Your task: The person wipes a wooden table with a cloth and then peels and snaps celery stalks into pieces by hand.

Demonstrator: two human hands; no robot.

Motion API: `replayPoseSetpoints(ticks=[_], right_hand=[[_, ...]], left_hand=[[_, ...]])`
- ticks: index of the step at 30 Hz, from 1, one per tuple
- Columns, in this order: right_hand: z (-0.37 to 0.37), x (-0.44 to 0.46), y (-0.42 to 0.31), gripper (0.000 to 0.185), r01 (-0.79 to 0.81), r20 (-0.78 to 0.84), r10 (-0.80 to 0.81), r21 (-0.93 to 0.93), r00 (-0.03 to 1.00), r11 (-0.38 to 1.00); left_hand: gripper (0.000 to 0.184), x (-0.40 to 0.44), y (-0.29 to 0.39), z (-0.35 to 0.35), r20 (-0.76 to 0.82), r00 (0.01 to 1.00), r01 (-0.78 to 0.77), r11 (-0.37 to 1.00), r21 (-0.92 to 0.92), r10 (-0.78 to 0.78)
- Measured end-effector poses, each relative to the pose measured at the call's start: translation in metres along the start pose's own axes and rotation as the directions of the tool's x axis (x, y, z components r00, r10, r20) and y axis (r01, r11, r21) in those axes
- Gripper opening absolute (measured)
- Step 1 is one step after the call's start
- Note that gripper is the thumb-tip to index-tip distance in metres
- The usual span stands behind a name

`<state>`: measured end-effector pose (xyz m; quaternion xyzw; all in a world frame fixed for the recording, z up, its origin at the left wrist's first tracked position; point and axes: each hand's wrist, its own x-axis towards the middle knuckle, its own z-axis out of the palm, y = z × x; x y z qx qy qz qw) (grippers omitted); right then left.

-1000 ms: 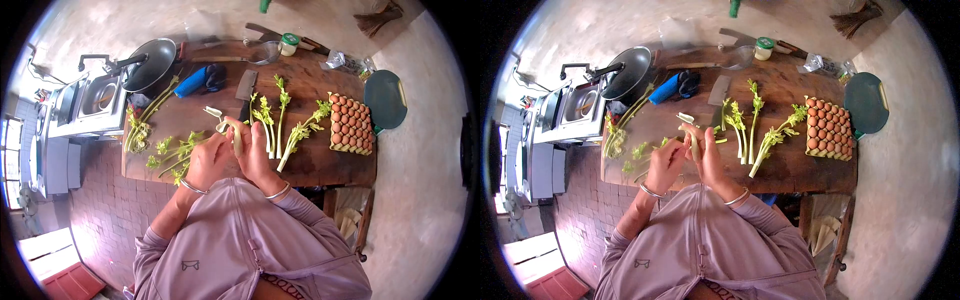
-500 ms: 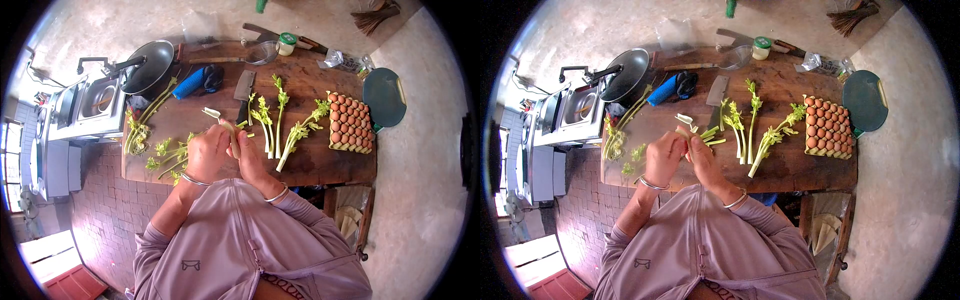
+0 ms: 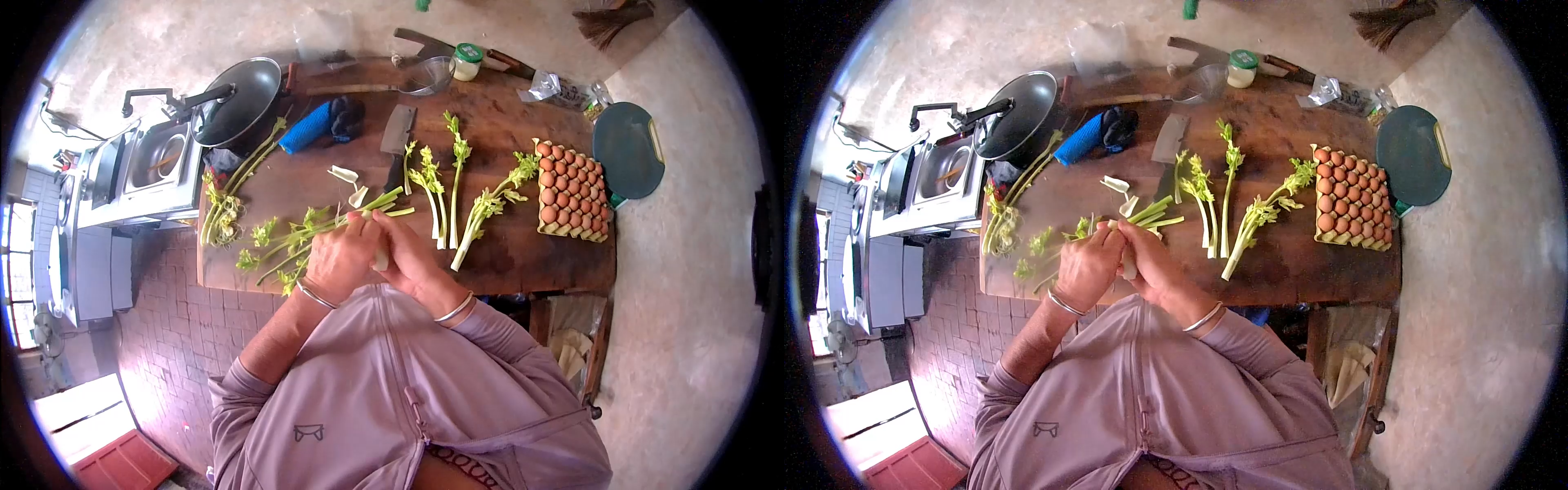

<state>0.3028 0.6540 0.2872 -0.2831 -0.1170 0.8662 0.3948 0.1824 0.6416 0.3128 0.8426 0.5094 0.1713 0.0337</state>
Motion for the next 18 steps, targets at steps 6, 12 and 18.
replayPoseSetpoints(ticks=[6,12,18], right_hand=[[-0.017,0.008,0.020,0.032,0.105,-0.066,-0.111,-0.089,0.992,0.991],[-0.040,0.029,0.009,0.031,0.169,0.028,-0.177,0.189,0.984,0.967],[-0.044,0.042,-0.014,0.030,0.246,0.015,-0.267,0.347,0.963,0.905]], left_hand=[[0.014,-0.013,0.002,0.005,0.073,0.992,-0.094,0.991,-0.091,0.101],[0.007,-0.034,0.003,-0.001,0.119,0.977,-0.139,0.955,-0.261,0.174],[0.009,-0.056,-0.008,-0.019,0.129,0.968,-0.121,0.856,-0.502,0.213]])
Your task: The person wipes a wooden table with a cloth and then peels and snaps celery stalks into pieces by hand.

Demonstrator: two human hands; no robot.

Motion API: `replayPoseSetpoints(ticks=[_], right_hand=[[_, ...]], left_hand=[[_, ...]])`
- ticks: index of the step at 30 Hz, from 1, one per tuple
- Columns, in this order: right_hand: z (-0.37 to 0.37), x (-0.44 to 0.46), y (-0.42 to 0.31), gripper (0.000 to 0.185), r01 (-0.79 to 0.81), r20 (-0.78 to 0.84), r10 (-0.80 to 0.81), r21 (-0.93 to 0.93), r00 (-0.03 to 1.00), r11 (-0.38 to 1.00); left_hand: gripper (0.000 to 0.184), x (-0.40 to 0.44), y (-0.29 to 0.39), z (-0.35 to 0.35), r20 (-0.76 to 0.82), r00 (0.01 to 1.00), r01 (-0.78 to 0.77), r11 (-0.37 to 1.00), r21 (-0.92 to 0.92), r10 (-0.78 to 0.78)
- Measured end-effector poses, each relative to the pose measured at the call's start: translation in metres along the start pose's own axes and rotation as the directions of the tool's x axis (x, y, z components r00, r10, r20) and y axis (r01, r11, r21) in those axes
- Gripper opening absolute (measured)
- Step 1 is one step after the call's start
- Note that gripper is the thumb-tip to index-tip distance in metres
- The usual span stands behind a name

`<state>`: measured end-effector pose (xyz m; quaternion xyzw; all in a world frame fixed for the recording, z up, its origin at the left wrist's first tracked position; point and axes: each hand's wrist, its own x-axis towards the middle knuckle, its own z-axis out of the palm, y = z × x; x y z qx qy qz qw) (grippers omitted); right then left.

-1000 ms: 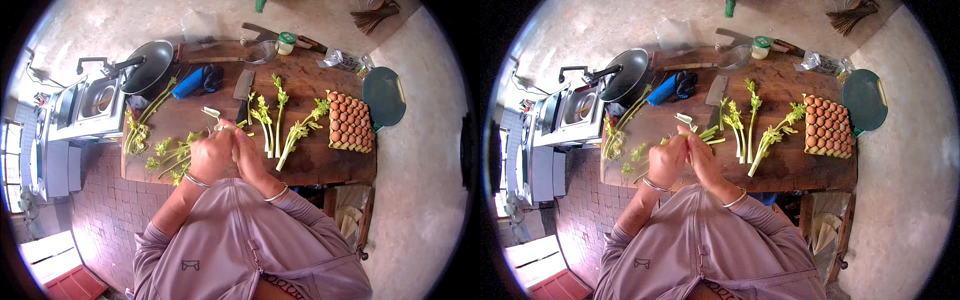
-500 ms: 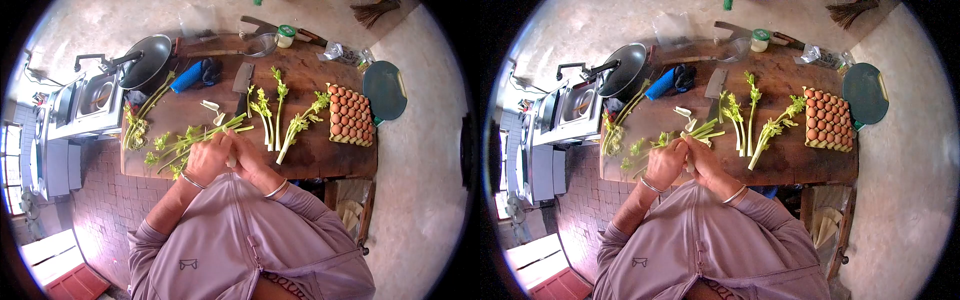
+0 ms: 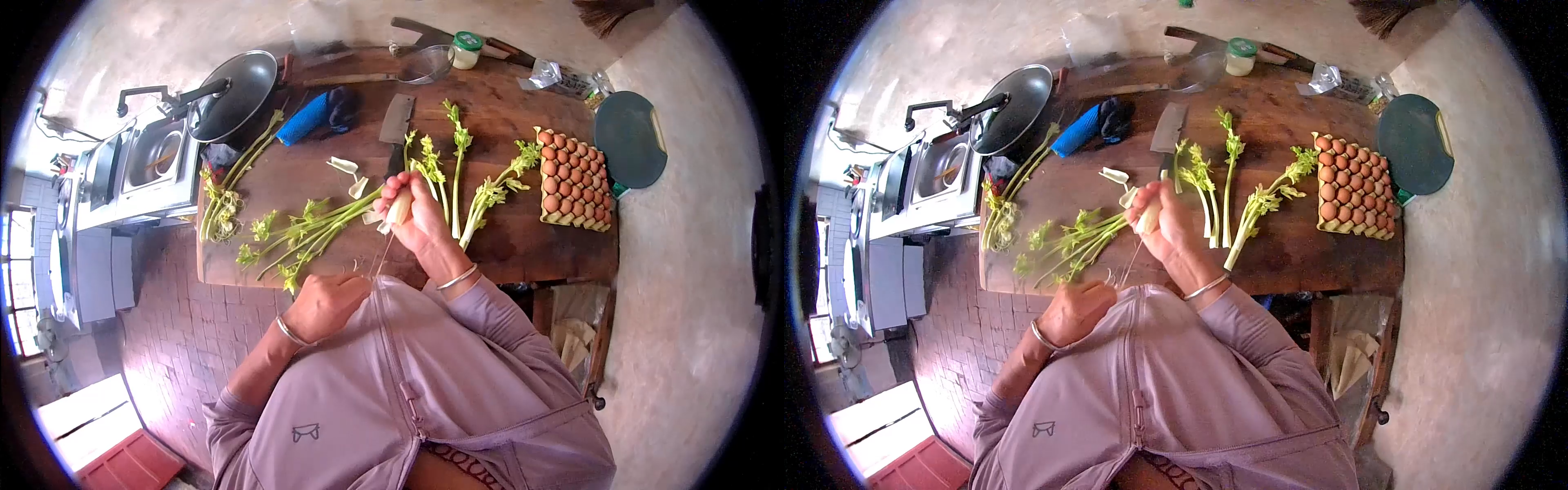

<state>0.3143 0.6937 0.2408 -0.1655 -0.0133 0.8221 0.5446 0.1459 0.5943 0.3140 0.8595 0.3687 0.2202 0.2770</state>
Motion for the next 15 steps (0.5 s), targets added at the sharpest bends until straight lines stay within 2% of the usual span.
replayPoseSetpoints(ticks=[2,3,4,5,6,7,8,9,10,11,12,14,15], right_hand=[[-0.002,0.007,-0.003,0.029,0.010,-0.029,-0.009,0.029,1.000,1.000],[-0.003,0.010,-0.003,0.029,0.012,-0.047,-0.010,0.036,0.999,0.999],[-0.006,0.013,-0.004,0.029,0.026,-0.059,-0.025,0.011,0.998,1.000],[-0.013,0.018,-0.004,0.029,0.037,-0.084,-0.036,0.005,0.996,0.999],[-0.020,0.023,-0.003,0.028,0.042,-0.106,-0.041,0.000,0.994,0.999],[-0.026,0.026,-0.002,0.030,0.045,-0.206,-0.061,-0.080,0.977,0.996],[-0.043,0.033,0.000,0.028,0.010,-0.287,-0.010,-0.002,0.958,1.000],[-0.065,0.037,0.001,0.026,-0.016,-0.067,0.012,-0.059,0.998,0.998],[-0.072,0.035,0.005,0.025,-0.054,-0.199,0.033,-0.102,0.980,0.993],[-0.077,0.031,0.007,0.027,-0.095,-0.297,0.060,-0.103,0.953,0.990],[-0.094,0.031,0.010,0.027,-0.150,-0.255,0.136,-0.037,0.957,0.988],[-0.094,0.022,0.017,0.027,-0.214,-0.261,0.200,-0.023,0.944,0.977],[-0.096,0.020,0.022,0.026,-0.208,-0.310,0.181,-0.055,0.933,0.977]], left_hand=[[0.010,-0.016,-0.010,-0.004,-0.091,0.995,-0.034,0.998,-0.051,0.029],[0.012,-0.023,-0.008,-0.013,-0.155,0.980,0.099,0.984,-0.150,-0.122],[0.011,-0.030,-0.011,-0.020,-0.214,0.968,0.118,0.991,-0.065,-0.129],[0.009,-0.038,-0.016,-0.030,-0.218,0.918,0.278,0.929,-0.244,-0.332],[0.008,-0.047,-0.022,-0.041,-0.191,0.830,0.417,0.810,-0.412,-0.524],[0.009,-0.057,-0.035,-0.051,-0.219,0.779,0.460,0.773,-0.437,-0.588],[0.012,-0.065,-0.052,-0.061,-0.251,0.716,0.503,0.731,-0.461,-0.651],[0.013,-0.070,-0.066,-0.074,-0.273,0.672,0.536,0.706,-0.463,-0.689],[0.015,-0.075,-0.083,-0.087,-0.294,0.626,0.565,0.680,-0.467,-0.722],[0.015,-0.083,-0.107,-0.095,-0.387,0.640,0.577,0.748,-0.329,-0.664],[0.016,-0.094,-0.138,-0.101,-0.459,0.664,0.581,0.794,-0.180,-0.590],[0.012,-0.127,-0.211,-0.115,-0.424,0.671,0.621,0.773,-0.127,-0.609],[0.012,-0.128,-0.226,-0.120,-0.422,0.668,0.627,0.769,-0.125,-0.613]])
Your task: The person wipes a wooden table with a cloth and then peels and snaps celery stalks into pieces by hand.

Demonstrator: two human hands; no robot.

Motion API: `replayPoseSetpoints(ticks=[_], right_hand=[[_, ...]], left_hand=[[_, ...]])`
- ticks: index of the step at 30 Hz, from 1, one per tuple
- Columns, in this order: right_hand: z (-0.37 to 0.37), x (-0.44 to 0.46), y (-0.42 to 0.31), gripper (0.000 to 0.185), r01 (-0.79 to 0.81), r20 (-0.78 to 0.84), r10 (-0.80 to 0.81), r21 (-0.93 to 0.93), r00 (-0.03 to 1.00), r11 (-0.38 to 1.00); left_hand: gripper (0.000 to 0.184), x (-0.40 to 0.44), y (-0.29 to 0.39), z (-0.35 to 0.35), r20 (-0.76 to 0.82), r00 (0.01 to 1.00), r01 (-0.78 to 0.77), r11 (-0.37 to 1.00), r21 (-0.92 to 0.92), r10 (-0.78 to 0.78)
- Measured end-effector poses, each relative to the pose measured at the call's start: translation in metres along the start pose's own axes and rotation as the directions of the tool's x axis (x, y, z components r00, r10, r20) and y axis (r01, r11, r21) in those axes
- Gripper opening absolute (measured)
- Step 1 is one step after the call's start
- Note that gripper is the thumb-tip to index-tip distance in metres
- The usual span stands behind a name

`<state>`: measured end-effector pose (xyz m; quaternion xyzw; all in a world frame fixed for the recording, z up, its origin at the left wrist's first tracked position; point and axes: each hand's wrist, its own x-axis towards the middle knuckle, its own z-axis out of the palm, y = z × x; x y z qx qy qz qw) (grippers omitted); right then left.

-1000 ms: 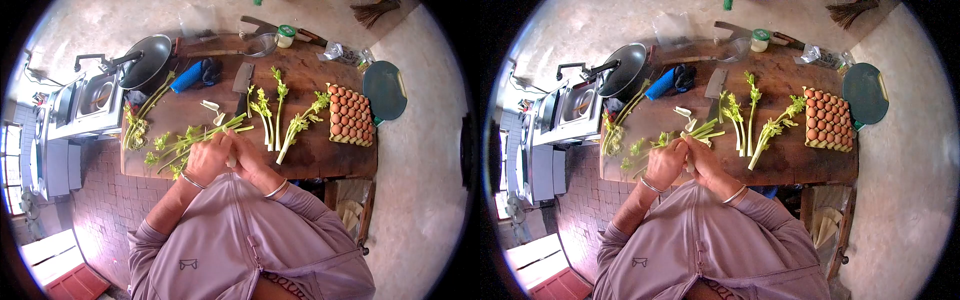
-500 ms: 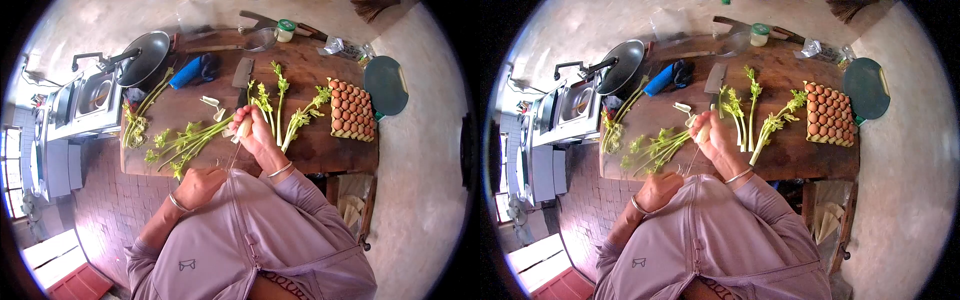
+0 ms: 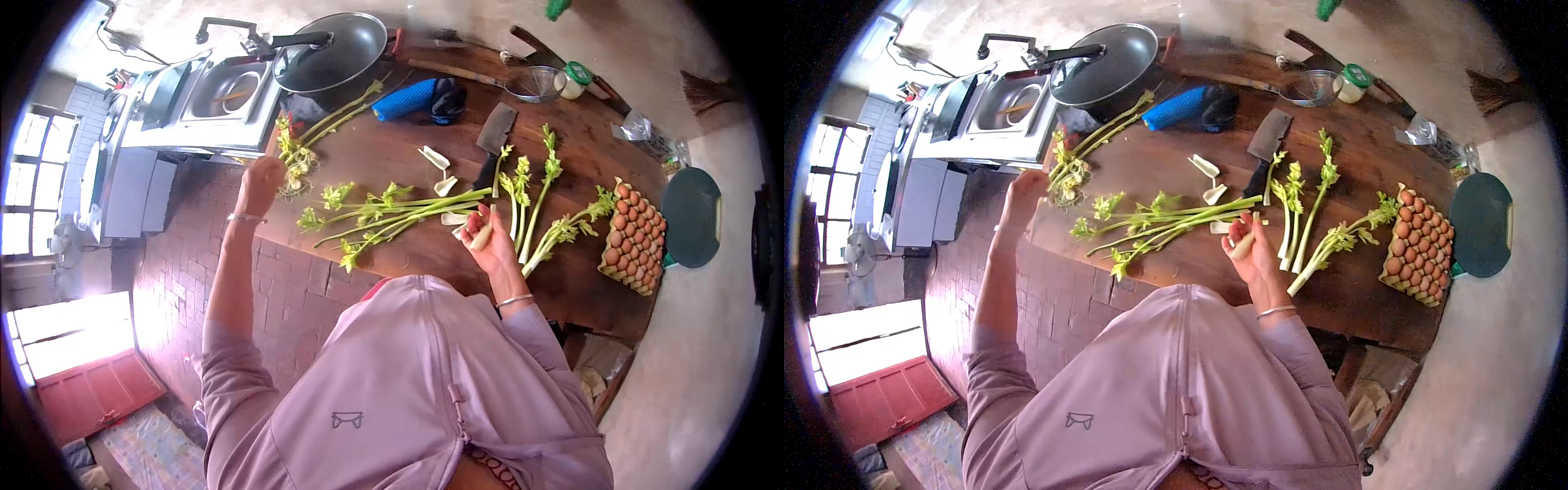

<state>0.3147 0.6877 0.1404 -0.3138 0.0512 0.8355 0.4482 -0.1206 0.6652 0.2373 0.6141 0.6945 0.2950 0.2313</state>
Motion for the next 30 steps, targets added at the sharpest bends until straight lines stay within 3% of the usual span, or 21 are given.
replayPoseSetpoints(ticks=[2,3,4,7,9,10,11,13,15,17,19,21,22,23,25,26,27,29,30], right_hand=[[-0.008,0.001,0.007,0.025,0.025,-0.074,-0.029,-0.054,0.997,0.998],[-0.014,0.001,0.009,0.026,0.034,-0.057,-0.039,-0.078,0.998,0.996],[-0.015,0.000,0.010,0.026,0.032,-0.068,-0.037,-0.078,0.997,0.996],[-0.025,0.000,0.010,0.026,0.047,-0.088,-0.052,-0.058,0.995,0.997],[-0.032,0.002,0.011,0.026,0.064,-0.111,-0.070,-0.053,0.991,0.997],[-0.034,0.003,0.012,0.026,0.066,-0.121,-0.072,-0.049,0.990,0.997],[-0.037,0.003,0.013,0.026,0.064,-0.136,-0.072,-0.062,0.988,0.996],[-0.040,0.007,0.015,0.023,0.080,-0.243,-0.092,-0.059,0.966,0.995],[-0.042,0.009,0.017,0.021,0.094,-0.288,-0.104,-0.050,0.952,0.994],[-0.052,0.013,0.016,0.019,0.087,-0.220,-0.092,-0.035,0.971,0.996],[-0.056,0.021,0.016,0.017,0.103,-0.359,-0.105,-0.024,0.928,0.994],[-0.051,0.019,0.010,0.017,0.104,-0.387,-0.102,-0.014,0.916,0.994],[-0.056,0.021,0.008,0.016,0.103,-0.378,-0.102,-0.019,0.920,0.995],[-0.062,0.024,0.007,0.016,0.101,-0.368,-0.103,-0.025,0.924,0.995],[-0.071,0.036,0.006,0.015,0.068,-0.434,-0.065,-0.008,0.899,0.998],[-0.072,0.040,0.010,0.016,0.120,-0.473,-0.121,-0.032,0.873,0.992],[-0.081,0.054,0.013,0.016,0.133,-0.482,-0.126,-0.019,0.867,0.991],[-0.091,0.078,0.022,0.019,0.279,-0.282,-0.305,-0.127,0.910,0.952],[-0.062,0.062,0.019,0.022,0.274,-0.313,-0.323,-0.192,0.893,0.942]], left_hand=[[0.017,0.020,-0.019,-0.003,-0.074,0.985,0.144,0.977,-0.158,-0.157],[0.017,0.031,-0.043,-0.002,-0.069,0.985,0.147,0.976,-0.157,-0.160],[0.020,0.040,-0.077,-0.003,-0.053,0.992,0.121,0.990,0.077,-0.117],[0.021,0.055,-0.085,-0.009,-0.052,0.996,-0.043,0.920,0.390,0.068],[0.013,0.068,-0.079,-0.017,-0.004,0.993,0.087,0.708,0.700,-0.118],[0.011,0.071,-0.074,-0.018,-0.029,0.993,0.096,0.627,0.773,-0.117],[0.011,0.072,-0.067,-0.021,-0.018,0.993,0.089,0.629,0.772,-0.118],[0.019,0.071,-0.030,-0.023,-0.123,0.973,0.213,0.558,0.802,-0.194],[0.022,0.077,-0.044,-0.018,-0.051,0.955,0.208,0.535,0.819,-0.294],[0.025,0.071,-0.044,-0.017,-0.047,0.951,0.233,0.612,0.755,-0.304],[0.027,0.067,-0.081,-0.012,-0.130,0.991,0.122,0.590,0.799,-0.028],[0.030,0.072,-0.077,-0.024,-0.069,0.971,0.196,0.602,0.774,-0.228],[0.035,0.076,-0.073,-0.027,-0.124,0.962,0.238,0.531,0.813,-0.241],[0.035,0.078,-0.069,-0.034,-0.252,0.953,0.298,0.660,0.690,-0.167],[0.025,0.072,-0.048,-0.043,-0.318,0.946,0.212,0.865,0.454,-0.065],[0.019,0.066,-0.034,-0.040,-0.310,0.946,0.215,0.895,0.391,-0.092],[0.025,0.057,-0.020,-0.032,-0.273,0.960,0.158,0.919,0.362,-0.057],[0.024,0.039,-0.020,-0.010,-0.107,0.994,0.023,0.932,0.361,0.017],[0.023,0.029,-0.048,0.003,-0.003,0.999,-0.040,0.979,0.198,0.042]])
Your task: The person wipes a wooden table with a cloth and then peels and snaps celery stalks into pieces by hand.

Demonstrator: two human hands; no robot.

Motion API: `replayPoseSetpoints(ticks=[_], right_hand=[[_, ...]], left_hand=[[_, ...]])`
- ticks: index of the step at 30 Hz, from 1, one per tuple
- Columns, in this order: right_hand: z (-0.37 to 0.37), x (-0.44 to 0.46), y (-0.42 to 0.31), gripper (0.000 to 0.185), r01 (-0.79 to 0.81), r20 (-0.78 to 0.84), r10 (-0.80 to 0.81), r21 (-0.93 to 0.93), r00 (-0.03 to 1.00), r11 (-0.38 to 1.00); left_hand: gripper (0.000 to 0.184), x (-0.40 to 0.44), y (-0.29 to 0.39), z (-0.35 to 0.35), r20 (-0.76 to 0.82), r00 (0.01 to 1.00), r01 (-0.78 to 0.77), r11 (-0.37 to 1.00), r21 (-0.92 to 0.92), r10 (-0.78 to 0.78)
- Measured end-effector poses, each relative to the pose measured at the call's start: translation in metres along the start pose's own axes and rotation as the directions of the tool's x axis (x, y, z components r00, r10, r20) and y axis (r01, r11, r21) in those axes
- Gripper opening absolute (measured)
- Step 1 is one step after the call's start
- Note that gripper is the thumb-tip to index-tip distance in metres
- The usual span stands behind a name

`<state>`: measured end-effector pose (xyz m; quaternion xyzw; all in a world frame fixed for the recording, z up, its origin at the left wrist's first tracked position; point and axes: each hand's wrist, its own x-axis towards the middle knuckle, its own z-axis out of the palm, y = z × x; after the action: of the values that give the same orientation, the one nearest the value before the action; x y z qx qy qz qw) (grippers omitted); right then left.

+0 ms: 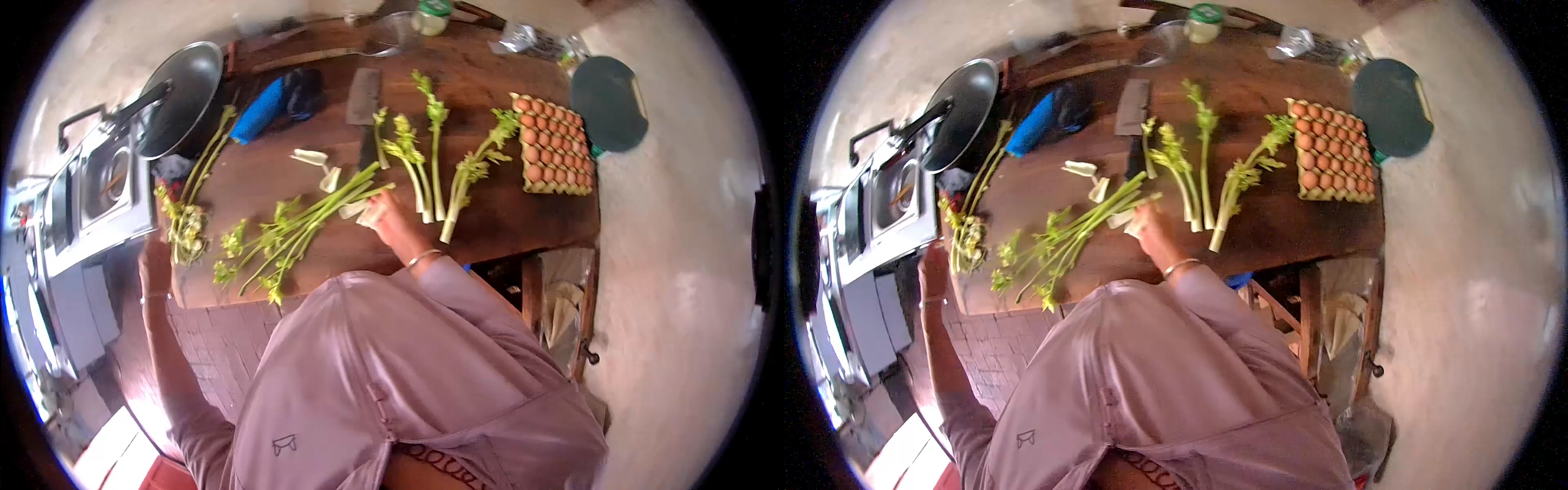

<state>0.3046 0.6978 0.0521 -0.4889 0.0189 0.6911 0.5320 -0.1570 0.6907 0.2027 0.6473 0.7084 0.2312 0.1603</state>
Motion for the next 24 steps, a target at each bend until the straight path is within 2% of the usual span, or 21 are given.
replayPoseSetpoints(ticks=[1,2,3,4,5,7,9,11,12,13,15,17,18,19,21,22,23,24], right_hand=[[0.021,-0.025,-0.017,0.026,0.010,-0.034,-0.012,-0.062,0.999,0.998],[0.008,-0.018,-0.020,0.030,0.152,-0.057,-0.190,-0.397,0.980,0.905],[-0.006,-0.010,-0.021,0.035,0.244,-0.020,-0.353,-0.686,0.935,0.685],[-0.017,-0.015,-0.020,0.040,0.539,0.063,-0.693,-0.680,0.718,0.497],[-0.032,-0.032,-0.042,0.039,0.570,0.318,-0.801,-0.821,0.508,0.036],[-0.072,-0.043,-0.063,0.041,0.330,0.183,-0.799,-0.944,0.574,0.021],[-0.143,-0.023,-0.061,0.045,0.237,0.032,-0.745,-0.956,0.666,0.171],[-0.139,-0.048,-0.066,0.051,0.186,0.017,-0.776,-0.974,0.631,0.130],[-0.138,-0.055,-0.065,0.055,0.110,0.049,-0.735,-0.993,0.676,0.035],[-0.139,-0.059,-0.063,0.059,0.038,0.072,-0.688,-0.997,0.722,-0.064],[-0.148,-0.059,-0.062,0.066,0.098,0.099,-0.659,-0.994,0.746,-0.039],[-0.171,-0.043,-0.056,0.057,0.176,0.202,-0.701,-0.978,0.684,-0.110],[-0.173,-0.038,-0.058,0.046,0.219,0.205,-0.720,-0.973,0.663,-0.075],[-0.178,-0.037,-0.061,0.046,0.222,0.207,-0.721,-0.972,0.662,-0.074],[-0.183,-0.039,-0.067,0.036,0.286,0.099,-0.612,-0.933,0.785,0.216],[-0.181,-0.040,-0.069,0.035,0.377,0.112,-0.632,-0.875,0.767,0.303],[-0.181,-0.042,-0.072,0.035,0.378,0.110,-0.633,-0.874,0.766,0.305],[-0.163,-0.057,-0.084,0.036,0.330,-0.028,-0.555,-0.779,0.831,0.533]], left_hand=[[0.022,-0.012,-0.022,0.016,0.090,0.994,-0.042,0.985,-0.168,0.057],[0.019,-0.027,-0.011,0.026,0.083,0.990,-0.114,0.992,-0.046,0.117],[0.018,-0.043,0.004,0.034,0.077,0.981,-0.183,0.980,0.078,0.177],[0.018,-0.057,0.009,0.038,0.123,0.989,-0.089,0.994,0.060,0.081],[0.021,-0.072,0.011,0.042,0.170,0.985,0.009,0.999,0.049,-0.017],[0.027,-0.106,0.025,0.059,0.113,0.980,0.176,0.975,-0.135,-0.162],[0.029,-0.137,-0.013,0.084,0.212,0.976,-0.054,0.997,0.047,0.042],[0.028,-0.142,0.067,0.075,0.336,0.910,0.264,0.964,-0.013,-0.245],[0.026,-0.156,0.034,0.094,0.308,0.951,-0.041,0.999,0.016,0.034],[0.026,-0.159,0.046,0.093,0.307,0.951,-0.040,0.999,0.020,0.031],[0.026,-0.161,0.078,0.094,0.373,0.907,0.236,0.969,-0.069,-0.194],[0.024,-0.157,0.102,0.090,0.382,0.905,0.204,0.979,-0.005,-0.187],[0.024,-0.158,0.105,0.092,0.373,0.912,0.188,0.982,-0.013,-0.170],[0.024,-0.158,0.107,0.093,0.364,0.919,0.173,0.985,-0.020,-0.154],[0.024,-0.161,0.113,0.096,0.361,0.918,0.185,0.982,-0.020,-0.166],[0.025,-0.163,0.117,0.098,0.361,0.915,0.198,0.980,-0.020,-0.178],[0.025,-0.164,0.121,0.102,0.361,0.916,0.196,0.980,-0.019,-0.176],[0.024,-0.163,0.125,0.106,0.416,0.902,0.136,0.991,-0.019,-0.116]])
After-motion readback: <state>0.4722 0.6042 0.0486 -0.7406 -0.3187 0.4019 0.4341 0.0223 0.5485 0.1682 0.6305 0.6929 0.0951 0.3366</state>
